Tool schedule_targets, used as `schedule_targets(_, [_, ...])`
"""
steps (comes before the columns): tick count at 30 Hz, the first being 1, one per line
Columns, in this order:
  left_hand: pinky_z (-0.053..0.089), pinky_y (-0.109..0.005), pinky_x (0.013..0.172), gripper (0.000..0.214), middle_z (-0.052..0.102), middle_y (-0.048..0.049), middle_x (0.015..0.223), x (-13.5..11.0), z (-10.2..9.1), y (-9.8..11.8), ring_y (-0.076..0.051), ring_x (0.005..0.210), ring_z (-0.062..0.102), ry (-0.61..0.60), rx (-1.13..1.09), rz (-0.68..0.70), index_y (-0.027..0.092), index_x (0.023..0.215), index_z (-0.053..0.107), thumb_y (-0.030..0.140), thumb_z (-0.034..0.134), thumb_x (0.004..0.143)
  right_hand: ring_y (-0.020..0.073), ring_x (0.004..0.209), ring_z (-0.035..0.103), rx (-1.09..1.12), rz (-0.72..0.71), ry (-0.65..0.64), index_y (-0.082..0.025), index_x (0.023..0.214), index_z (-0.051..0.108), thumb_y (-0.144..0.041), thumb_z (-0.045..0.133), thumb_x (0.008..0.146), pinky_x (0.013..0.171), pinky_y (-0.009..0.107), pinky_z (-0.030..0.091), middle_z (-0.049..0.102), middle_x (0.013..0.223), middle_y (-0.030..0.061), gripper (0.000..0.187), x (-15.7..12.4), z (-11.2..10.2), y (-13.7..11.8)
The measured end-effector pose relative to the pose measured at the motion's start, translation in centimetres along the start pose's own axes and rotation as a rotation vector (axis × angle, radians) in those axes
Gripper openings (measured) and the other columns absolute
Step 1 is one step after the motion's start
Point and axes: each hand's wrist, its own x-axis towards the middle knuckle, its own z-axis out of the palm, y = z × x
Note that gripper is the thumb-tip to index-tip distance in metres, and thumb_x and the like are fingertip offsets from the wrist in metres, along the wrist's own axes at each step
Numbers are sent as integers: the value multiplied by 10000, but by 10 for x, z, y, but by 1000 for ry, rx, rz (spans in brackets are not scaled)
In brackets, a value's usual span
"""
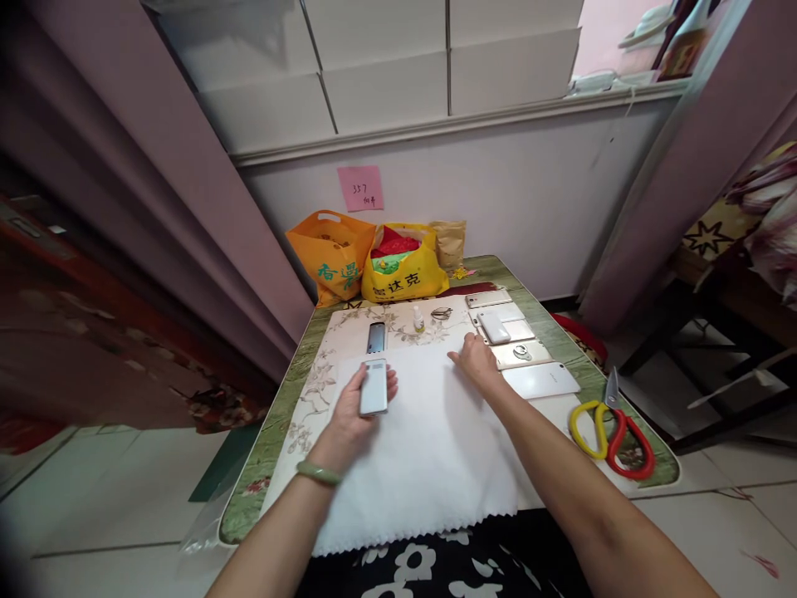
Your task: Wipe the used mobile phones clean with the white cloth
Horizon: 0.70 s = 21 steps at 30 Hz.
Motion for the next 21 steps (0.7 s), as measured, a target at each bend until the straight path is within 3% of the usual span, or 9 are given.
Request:
schedule_targets(4, [570,-355,745,415,716,-154,846,39,10,-51,-204,717,697,-76,-112,-66,53,1034,627,431,548,882,299,1058,621,-35,72,-12,-88,1206,537,-439,695,775,817,353,469,629,1152,209,578,5,14,-2])
schedule_targets(7, [556,-339,716,425,711,-174,962,49,10,-68,-205,757,691,-156,-199,-35,65,1098,623,419,506,892,282,981,652,-60,93,-51,-118,1057,643,-413,654,795,782,339,469,690,1010,176,395,7,14,4])
schedule_targets(10, [549,-324,703,378,707,-165,1010,53,10,-69,-195,753,684,-187,-224,-52,78,1109,627,354,504,880,264,953,659,-79,72,-53,-165,959,689,-370,562,848,762,329,459,702,971,147,265,8,7,8])
schedule_targets(13, [551,-326,727,346,711,-160,984,54,14,-67,-192,748,683,-183,-211,-78,78,1072,637,335,541,862,267,961,651,-98,55,-11,-176,1032,664,-364,459,903,759,335,449,680,1063,154,306,6,-1,11])
schedule_targets(16, [555,-351,756,355,712,-164,961,54,20,-66,-209,775,690,-166,-217,-95,83,1079,625,356,552,865,277,896,663,-110,61,54,-149,1129,594,-346,390,939,737,342,444,691,983,164,342,4,-2,12])
schedule_targets(21, [548,-409,812,355,714,-165,917,50,18,-69,-236,799,695,-140,-194,-120,78,1079,615,351,570,857,285,835,668,10,111,136,-158,1199,525,-348,460,915,717,351,449,699,902,130,347,0,8,9])
